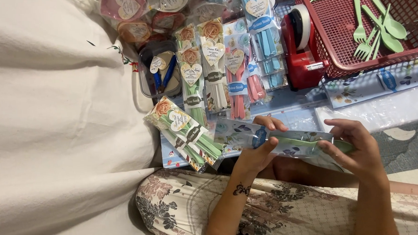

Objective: Packaging individual plastic spoons and forks into clear plastic sleeves.

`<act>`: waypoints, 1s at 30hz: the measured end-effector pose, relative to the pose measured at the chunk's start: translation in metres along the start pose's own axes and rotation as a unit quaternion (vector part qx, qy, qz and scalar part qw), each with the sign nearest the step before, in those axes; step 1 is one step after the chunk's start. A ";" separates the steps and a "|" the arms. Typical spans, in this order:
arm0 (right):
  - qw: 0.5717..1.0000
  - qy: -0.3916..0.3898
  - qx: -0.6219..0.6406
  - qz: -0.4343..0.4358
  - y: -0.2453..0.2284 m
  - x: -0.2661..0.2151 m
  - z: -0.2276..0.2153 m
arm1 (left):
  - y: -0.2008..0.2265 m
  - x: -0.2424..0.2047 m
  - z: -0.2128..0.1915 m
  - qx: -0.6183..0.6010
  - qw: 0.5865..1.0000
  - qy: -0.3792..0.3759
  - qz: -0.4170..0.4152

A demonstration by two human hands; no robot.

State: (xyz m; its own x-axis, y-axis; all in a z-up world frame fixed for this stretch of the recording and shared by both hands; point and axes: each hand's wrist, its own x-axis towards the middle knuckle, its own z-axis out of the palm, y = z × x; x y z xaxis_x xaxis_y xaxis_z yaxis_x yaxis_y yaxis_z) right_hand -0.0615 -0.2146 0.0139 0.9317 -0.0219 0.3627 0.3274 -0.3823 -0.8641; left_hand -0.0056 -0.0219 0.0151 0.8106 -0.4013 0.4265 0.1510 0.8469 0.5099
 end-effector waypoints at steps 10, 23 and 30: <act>0.976 -0.153 0.047 0.151 -0.018 0.006 0.005 | 0.010 0.005 0.005 0.160 0.987 0.022 -0.018; 0.992 -0.101 -0.014 0.073 -0.010 0.001 0.009 | -0.008 -0.001 -0.007 0.044 0.998 0.035 -0.030; 0.978 -0.135 0.040 0.152 -0.011 0.001 0.002 | 0.000 0.002 -0.004 0.124 0.990 0.044 -0.043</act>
State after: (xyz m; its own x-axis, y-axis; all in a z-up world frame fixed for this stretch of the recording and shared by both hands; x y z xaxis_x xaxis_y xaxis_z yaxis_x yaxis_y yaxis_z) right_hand -0.0635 -0.2089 0.0229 0.9919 0.1264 -0.0118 0.0299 -0.3224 -0.9461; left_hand -0.0014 -0.0207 0.0129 0.8488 -0.4272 0.3114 0.0879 0.6949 0.7137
